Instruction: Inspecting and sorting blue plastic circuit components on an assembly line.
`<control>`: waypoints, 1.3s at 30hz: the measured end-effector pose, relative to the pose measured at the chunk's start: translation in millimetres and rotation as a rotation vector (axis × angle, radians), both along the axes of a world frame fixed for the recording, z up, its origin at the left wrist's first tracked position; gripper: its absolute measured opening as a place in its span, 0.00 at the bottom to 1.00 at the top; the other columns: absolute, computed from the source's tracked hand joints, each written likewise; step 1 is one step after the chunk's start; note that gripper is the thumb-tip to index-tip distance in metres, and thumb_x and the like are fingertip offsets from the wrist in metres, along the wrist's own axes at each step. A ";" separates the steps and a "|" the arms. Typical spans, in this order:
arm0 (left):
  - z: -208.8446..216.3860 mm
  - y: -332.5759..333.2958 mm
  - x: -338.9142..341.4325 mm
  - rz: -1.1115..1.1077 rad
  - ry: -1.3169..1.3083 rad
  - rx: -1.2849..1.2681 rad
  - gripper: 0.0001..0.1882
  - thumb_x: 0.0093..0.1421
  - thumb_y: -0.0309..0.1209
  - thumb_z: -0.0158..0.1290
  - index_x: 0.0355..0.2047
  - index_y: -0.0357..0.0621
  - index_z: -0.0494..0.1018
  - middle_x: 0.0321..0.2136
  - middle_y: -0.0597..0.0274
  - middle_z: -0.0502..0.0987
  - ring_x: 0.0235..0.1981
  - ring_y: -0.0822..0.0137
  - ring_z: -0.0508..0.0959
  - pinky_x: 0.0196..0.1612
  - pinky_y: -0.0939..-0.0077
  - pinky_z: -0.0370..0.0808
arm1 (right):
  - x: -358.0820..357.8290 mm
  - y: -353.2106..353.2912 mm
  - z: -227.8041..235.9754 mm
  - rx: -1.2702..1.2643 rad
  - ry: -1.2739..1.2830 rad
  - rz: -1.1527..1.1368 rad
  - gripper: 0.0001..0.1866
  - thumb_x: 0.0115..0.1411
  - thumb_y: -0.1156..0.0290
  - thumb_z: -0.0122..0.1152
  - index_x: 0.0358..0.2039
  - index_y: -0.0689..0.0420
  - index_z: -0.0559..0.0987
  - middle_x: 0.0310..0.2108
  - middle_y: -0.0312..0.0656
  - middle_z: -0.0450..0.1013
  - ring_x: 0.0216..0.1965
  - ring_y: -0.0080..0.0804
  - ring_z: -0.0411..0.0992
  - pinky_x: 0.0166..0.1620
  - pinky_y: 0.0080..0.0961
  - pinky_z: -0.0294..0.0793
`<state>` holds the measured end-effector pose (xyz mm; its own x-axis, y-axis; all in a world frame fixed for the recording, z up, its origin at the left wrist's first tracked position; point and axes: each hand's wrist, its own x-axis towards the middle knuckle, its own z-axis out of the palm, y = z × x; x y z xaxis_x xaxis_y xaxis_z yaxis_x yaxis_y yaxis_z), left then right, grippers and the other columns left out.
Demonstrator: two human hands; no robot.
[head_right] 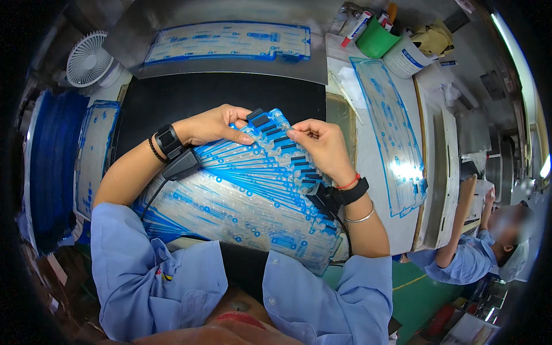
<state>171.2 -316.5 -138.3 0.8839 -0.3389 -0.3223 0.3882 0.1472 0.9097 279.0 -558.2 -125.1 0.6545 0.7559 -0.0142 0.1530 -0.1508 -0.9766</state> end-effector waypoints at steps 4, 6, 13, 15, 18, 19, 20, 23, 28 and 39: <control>3.2 -0.2 -0.6 -0.011 -0.029 0.020 0.24 0.53 0.31 0.62 0.50 0.39 0.72 0.40 0.52 0.80 0.36 0.70 0.82 0.42 0.77 0.79 | 0.7 5.3 2.3 -0.072 -0.021 -0.004 0.08 0.55 0.70 0.66 0.29 0.62 0.81 0.24 0.34 0.76 0.23 0.14 0.69 0.28 0.12 0.67; 4.0 -1.0 -0.9 -0.005 -0.046 0.026 0.24 0.53 0.31 0.63 0.50 0.40 0.72 0.39 0.52 0.81 0.36 0.70 0.82 0.42 0.78 0.79 | -4.1 13.6 1.2 -0.039 -0.102 -0.134 0.09 0.55 0.69 0.67 0.31 0.63 0.81 0.23 0.34 0.76 0.23 0.14 0.69 0.28 0.13 0.67; 1.8 -1.2 -4.0 0.008 -0.067 0.030 0.25 0.53 0.31 0.62 0.51 0.39 0.71 0.37 0.50 0.81 0.34 0.69 0.83 0.38 0.78 0.80 | -30.0 3.4 21.4 -0.111 -1.040 -0.085 0.08 0.55 0.71 0.63 0.35 0.60 0.82 0.27 0.45 0.77 0.26 0.31 0.74 0.29 0.23 0.72; 3.3 -0.6 -4.1 0.007 -0.056 0.007 0.24 0.53 0.31 0.62 0.50 0.38 0.72 0.37 0.50 0.81 0.34 0.69 0.83 0.38 0.78 0.80 | -27.4 7.0 19.8 -0.094 -1.020 -0.115 0.08 0.54 0.70 0.65 0.31 0.60 0.82 0.25 0.43 0.77 0.24 0.28 0.73 0.27 0.22 0.70; 0.5 0.3 -2.8 -0.002 -0.070 0.019 0.23 0.55 0.32 0.61 0.50 0.39 0.72 0.37 0.50 0.81 0.33 0.69 0.83 0.38 0.79 0.80 | -20.6 12.5 24.7 -0.252 -0.422 -0.145 0.12 0.53 0.66 0.69 0.24 0.62 0.80 0.18 0.36 0.72 0.18 0.16 0.64 0.23 0.15 0.61; -0.2 0.0 -1.7 -0.004 -0.070 0.019 0.23 0.55 0.32 0.61 0.50 0.39 0.72 0.37 0.50 0.81 0.33 0.69 0.83 0.38 0.79 0.80 | -18.2 12.3 23.2 -0.252 -0.422 -0.147 0.12 0.53 0.66 0.69 0.24 0.62 0.80 0.18 0.36 0.72 0.18 0.16 0.64 0.23 0.15 0.61; -1.2 -0.2 -0.7 0.002 -0.056 0.005 0.22 0.56 0.32 0.60 0.50 0.38 0.72 0.37 0.50 0.81 0.33 0.70 0.83 0.38 0.79 0.80 | -16.1 11.6 19.5 -0.214 -0.366 -0.139 0.12 0.53 0.65 0.68 0.24 0.62 0.80 0.17 0.35 0.72 0.18 0.15 0.64 0.23 0.15 0.60; -5.5 1.8 -0.4 0.015 -0.045 -0.022 0.20 0.58 0.33 0.58 0.49 0.37 0.73 0.38 0.50 0.80 0.34 0.70 0.82 0.38 0.80 0.80 | -8.1 8.7 8.8 -0.157 -0.269 -0.102 0.12 0.54 0.66 0.67 0.25 0.63 0.81 0.17 0.33 0.72 0.19 0.13 0.64 0.23 0.14 0.60; -4.6 0.5 -1.8 0.024 -0.042 -0.065 0.19 0.59 0.32 0.56 0.48 0.35 0.72 0.39 0.50 0.80 0.35 0.70 0.82 0.38 0.81 0.80 | -4.5 4.1 5.4 -0.093 -0.175 -0.067 0.10 0.55 0.68 0.66 0.29 0.63 0.82 0.19 0.32 0.74 0.21 0.13 0.65 0.24 0.13 0.63; -5.0 1.1 -2.8 0.006 -0.057 -0.053 0.19 0.61 0.35 0.54 0.48 0.36 0.73 0.38 0.52 0.80 0.33 0.71 0.82 0.36 0.83 0.79 | -0.1 -0.1 3.8 -0.050 -0.070 0.013 0.10 0.57 0.70 0.64 0.34 0.64 0.82 0.24 0.34 0.76 0.24 0.13 0.68 0.28 0.11 0.65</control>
<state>168.4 -315.4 -143.3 0.9026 -0.3484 -0.2530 0.3347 0.1983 0.9212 278.9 -558.3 -121.3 0.6453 0.7639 -0.0068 0.2227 -0.1966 -0.9549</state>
